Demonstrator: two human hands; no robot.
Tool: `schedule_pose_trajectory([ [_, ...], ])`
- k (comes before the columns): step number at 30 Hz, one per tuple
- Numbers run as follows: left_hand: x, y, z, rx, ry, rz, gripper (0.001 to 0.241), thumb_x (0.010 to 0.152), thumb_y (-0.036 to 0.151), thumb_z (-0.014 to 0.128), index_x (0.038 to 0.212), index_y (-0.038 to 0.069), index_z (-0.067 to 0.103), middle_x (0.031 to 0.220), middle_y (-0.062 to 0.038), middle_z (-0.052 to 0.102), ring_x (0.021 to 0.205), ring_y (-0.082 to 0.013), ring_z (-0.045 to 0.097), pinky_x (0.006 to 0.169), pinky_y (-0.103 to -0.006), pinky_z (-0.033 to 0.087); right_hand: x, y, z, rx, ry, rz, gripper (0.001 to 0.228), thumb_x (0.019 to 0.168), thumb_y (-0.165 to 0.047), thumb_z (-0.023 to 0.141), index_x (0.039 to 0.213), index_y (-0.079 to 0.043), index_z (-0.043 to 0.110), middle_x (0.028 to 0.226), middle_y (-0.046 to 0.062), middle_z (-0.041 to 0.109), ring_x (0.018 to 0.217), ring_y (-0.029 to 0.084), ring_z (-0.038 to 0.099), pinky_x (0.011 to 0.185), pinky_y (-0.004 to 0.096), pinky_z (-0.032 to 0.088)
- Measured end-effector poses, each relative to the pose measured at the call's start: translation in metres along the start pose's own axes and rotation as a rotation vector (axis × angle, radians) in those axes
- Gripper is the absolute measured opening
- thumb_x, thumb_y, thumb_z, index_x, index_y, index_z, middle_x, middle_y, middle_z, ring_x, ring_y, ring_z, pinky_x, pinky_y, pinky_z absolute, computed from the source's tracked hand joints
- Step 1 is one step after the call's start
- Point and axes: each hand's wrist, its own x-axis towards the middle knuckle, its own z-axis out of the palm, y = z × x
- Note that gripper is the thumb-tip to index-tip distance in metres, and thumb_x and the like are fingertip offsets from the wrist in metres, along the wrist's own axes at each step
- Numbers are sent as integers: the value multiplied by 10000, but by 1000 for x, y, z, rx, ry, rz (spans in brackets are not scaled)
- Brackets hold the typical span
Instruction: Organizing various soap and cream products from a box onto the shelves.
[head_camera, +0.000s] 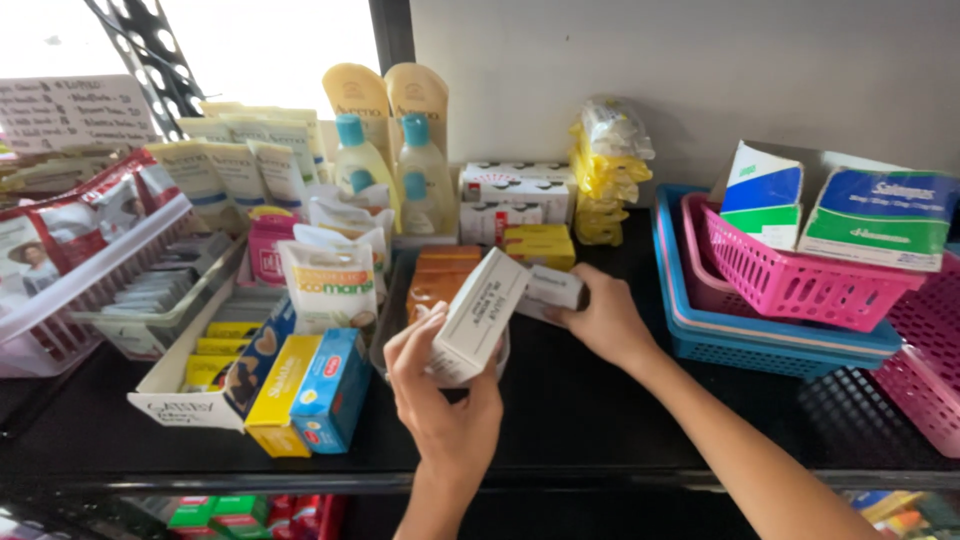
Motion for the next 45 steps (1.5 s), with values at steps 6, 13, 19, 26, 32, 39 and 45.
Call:
schedule_pose_trajectory([
  [6,-34,-11,8,-441,53,-47,679,887,69,840,1380,-31,384,1294,-211,622,1175,-296,695,1051,-420,589,-44,-49,-58,235,110,29,375,805,-242,840,1028,-14,642,875,81,751,795,137,699,713,331,589],
  [13,-98,15,11,-727,-25,-268,696,943,450,739,1356,-66,523,1122,-148,652,923,-152,647,852,-278,551,-137,-54,-145,287,166,52,406,855,-176,802,1160,-6,593,992,63,725,901,95,693,774,279,582],
  [19,-117,83,52,-947,-507,-413,657,945,410,747,1306,-73,486,1017,-128,694,883,-170,679,813,-305,573,-235,-2,-210,238,384,202,419,893,-103,783,1251,9,596,1062,82,718,898,122,671,724,278,546],
  [26,-186,181,124,-1341,-1013,-526,479,989,278,677,1319,-23,507,1070,-132,704,961,-173,672,877,-323,552,-360,30,-270,-87,608,502,352,894,-65,769,1206,13,626,1007,104,728,809,102,608,674,268,479],
  [32,-262,281,163,-1567,-1279,-617,358,965,84,644,1278,-6,494,1107,-122,695,991,-147,650,859,-298,527,-475,50,-304,-62,791,676,339,899,-46,729,1207,13,601,1016,85,720,844,89,654,702,269,534],
  [39,-341,362,171,-1733,-1546,-687,384,951,60,692,1277,5,495,1143,-92,698,968,-124,662,788,-278,536,-610,83,-335,-277,992,851,356,895,-57,747,1210,12,595,1046,79,706,921,110,665,769,283,557],
  [45,-395,404,176,-1697,-1675,-861,381,957,71,669,1288,-2,495,1133,-124,689,965,-146,664,811,-314,564,-699,119,-353,-851,927,1176,458,726,-210,897,1111,-51,706,1031,138,707,918,314,638,779,427,523],
])
